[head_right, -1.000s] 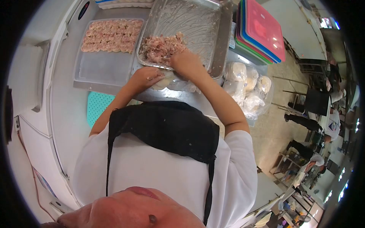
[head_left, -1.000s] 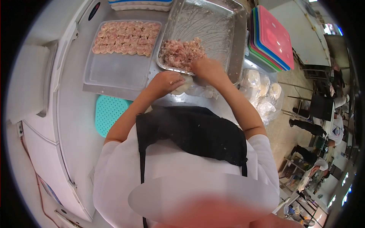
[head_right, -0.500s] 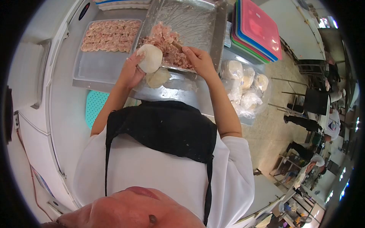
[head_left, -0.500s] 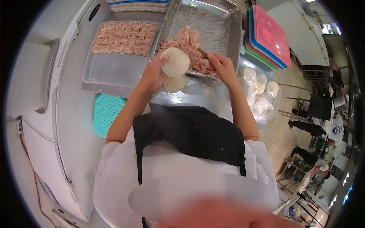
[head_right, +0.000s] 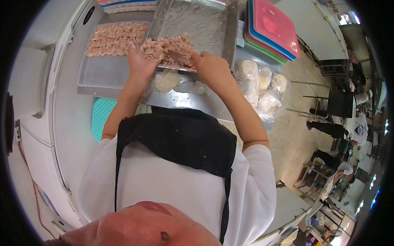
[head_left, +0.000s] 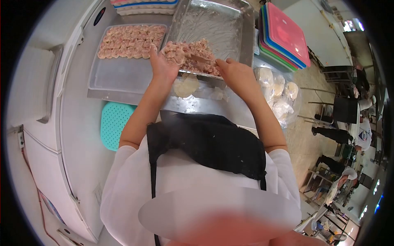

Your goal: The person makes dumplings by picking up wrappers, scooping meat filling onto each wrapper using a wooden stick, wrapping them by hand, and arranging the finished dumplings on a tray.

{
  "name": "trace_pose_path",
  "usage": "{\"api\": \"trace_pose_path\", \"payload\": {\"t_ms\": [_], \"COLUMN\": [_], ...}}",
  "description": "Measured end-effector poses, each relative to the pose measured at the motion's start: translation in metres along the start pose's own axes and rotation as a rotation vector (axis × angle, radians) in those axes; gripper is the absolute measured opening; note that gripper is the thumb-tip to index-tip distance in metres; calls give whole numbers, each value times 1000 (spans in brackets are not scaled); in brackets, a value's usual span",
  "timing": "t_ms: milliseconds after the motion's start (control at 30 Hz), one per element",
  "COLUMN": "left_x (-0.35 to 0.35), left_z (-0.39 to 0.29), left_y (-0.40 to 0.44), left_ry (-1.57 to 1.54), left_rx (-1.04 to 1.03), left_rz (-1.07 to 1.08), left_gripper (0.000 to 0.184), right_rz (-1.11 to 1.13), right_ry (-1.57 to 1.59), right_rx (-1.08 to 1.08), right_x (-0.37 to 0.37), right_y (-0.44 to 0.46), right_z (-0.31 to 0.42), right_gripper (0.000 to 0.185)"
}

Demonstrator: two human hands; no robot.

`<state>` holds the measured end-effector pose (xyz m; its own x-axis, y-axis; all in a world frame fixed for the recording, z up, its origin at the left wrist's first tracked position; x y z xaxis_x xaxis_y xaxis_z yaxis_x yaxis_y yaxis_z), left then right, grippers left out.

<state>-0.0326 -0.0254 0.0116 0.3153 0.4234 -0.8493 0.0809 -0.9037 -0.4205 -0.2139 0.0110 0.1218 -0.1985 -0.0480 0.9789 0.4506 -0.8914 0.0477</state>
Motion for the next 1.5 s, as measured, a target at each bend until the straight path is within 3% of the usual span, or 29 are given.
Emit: {"api": "trace_pose_path", "payload": {"t_ms": [133,233,333,433,500,600,700,733,800,900,1000,1100,1133,1167,1267,1300,1367,1400,1433,1500], "left_x": [-24,-31,-34,-40,-35,-62,-91,-97,-107,-102,-97,-87,-71,-50,-28,-25,-27,-32,-38,-49], "left_z": [7,4,10,18,16,16,6,9,15,28,21,27,26,27,23,23,31,29,28,20], "left_y": [-16,-21,-20,-23,-17,-43,-66,-68,-71,-62,-59,-60,-46,-28,-7,-6,-9,-13,-17,-41], "left_ry": [83,141,109,31,-47,474,1192,1284,1471,1541,1645,1805,1766,1721,1617,1589,1728,1723,1719,1582], "left_rx": [27,-8,14,23,54,-43,-450,-516,-650,-296,-629,-601,-491,-386,-254,-233,-105,-101,-98,-183], "left_rz": [101,67,95,90,101,493,568,612,697,683,837,757,631,507,327,299,283,280,277,291], "left_gripper": [76,74,70,62,55,54,61,62,63,47,38,38,43,48,57,59,62,63,63,61], "right_rz": [13,109,-122,-47,-97,-24,243,352,318,251,205,200,203,78,-119,-90,-77,-74,72,92], "right_ry": [60,-197,-1,66,330,608,737,763,803,749,693,587,539,316,216,194,140,111,-37,49], "right_rx": [86,8,186,155,168,37,-73,-91,-10,138,270,279,264,269,210,324,255,219,174,131], "right_x": [-12,24,31,12,31,37,33,30,31,26,-1,-24,-25,-18,6,2,-36,-42,-49,-43], "right_y": [-2,-6,-14,-7,-7,-6,-11,-15,-20,-19,-16,4,9,12,-2,-7,4,10,14,9], "right_z": [5,-5,18,-2,-20,-53,-62,-60,-60,-54,-62,-86,-91,-97,-68,-54,-72,-76,-94,-109], "right_gripper": [27,27,27,27,26,30,34,35,34,34,35,34,34,29,29,33,34,35,31,28]}}
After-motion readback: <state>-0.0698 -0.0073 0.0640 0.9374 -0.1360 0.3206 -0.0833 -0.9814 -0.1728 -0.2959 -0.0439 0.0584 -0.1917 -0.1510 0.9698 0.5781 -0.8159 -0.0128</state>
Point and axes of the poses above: each hand's wrist, its own y-axis towards the middle knuckle, its own x-axis out of the back of the hand, z = x × y, the point moved 8 cm from there along y, towards the middle knuckle, and after that the axes turned 2 degrees about -x, right-handed, at the moved point
